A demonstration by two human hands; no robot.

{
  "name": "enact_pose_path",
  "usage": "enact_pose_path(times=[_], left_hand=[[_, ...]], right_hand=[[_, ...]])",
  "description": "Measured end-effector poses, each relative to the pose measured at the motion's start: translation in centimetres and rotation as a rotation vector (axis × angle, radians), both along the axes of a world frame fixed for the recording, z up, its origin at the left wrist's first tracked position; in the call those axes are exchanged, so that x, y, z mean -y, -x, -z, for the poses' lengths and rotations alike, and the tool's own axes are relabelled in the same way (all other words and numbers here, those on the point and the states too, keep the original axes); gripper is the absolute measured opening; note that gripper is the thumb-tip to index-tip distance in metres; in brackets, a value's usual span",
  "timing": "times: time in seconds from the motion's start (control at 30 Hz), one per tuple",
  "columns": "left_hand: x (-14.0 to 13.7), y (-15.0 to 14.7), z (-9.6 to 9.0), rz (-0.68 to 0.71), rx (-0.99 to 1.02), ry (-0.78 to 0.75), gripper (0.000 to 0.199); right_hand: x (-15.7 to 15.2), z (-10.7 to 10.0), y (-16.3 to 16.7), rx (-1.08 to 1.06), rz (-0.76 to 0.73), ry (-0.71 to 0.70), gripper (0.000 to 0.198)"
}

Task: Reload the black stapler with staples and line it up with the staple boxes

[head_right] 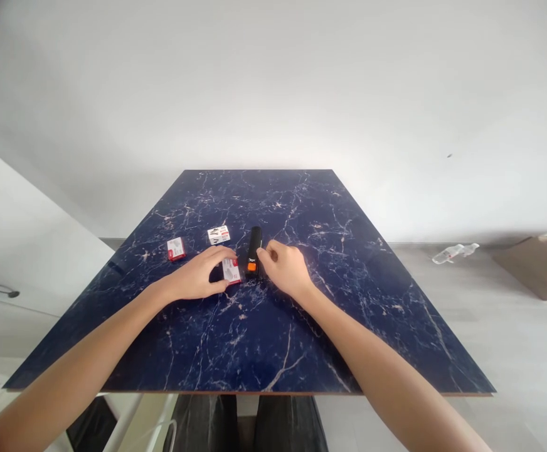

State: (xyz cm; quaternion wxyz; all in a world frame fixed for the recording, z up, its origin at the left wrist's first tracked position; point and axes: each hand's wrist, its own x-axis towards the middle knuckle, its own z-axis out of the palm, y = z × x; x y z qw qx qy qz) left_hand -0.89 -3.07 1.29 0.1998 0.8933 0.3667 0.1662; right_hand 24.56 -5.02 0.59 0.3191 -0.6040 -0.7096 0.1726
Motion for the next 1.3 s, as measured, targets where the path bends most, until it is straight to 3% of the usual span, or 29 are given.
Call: enact_pose_path(times=[0.07,0.33,0.57,0.8,1.3], left_hand=[[-0.3,0.0,0.4,-0.016,0.005,0.005,0.061],[0.6,-1.8,1.2,-0.047,0.067,0.070,0.071],[0.7,-2.3,1.8,-0.060,0.121,0.017,0.065],[0.9,-2.2,1.1,-0.027,0.100,0.028,0.059],[0.4,-1.5,1.5,-0.065,0.027,0.044,0.072]], right_hand=[[-0.3,0.1,-0.1,-0.014,-0.027,0.042,0.024],[0.0,0.0,-0.3,0.115,-0.367,0.101,0.045],[0.3,-0.8,-0.4,0.190,-0.387,0.140,0.032],[0.0,-0.7,-1.1,0.207,-0.434,0.168,0.027],[-0.1,-0.4,-1.2,0.223,-0.411,0.169,0.030]])
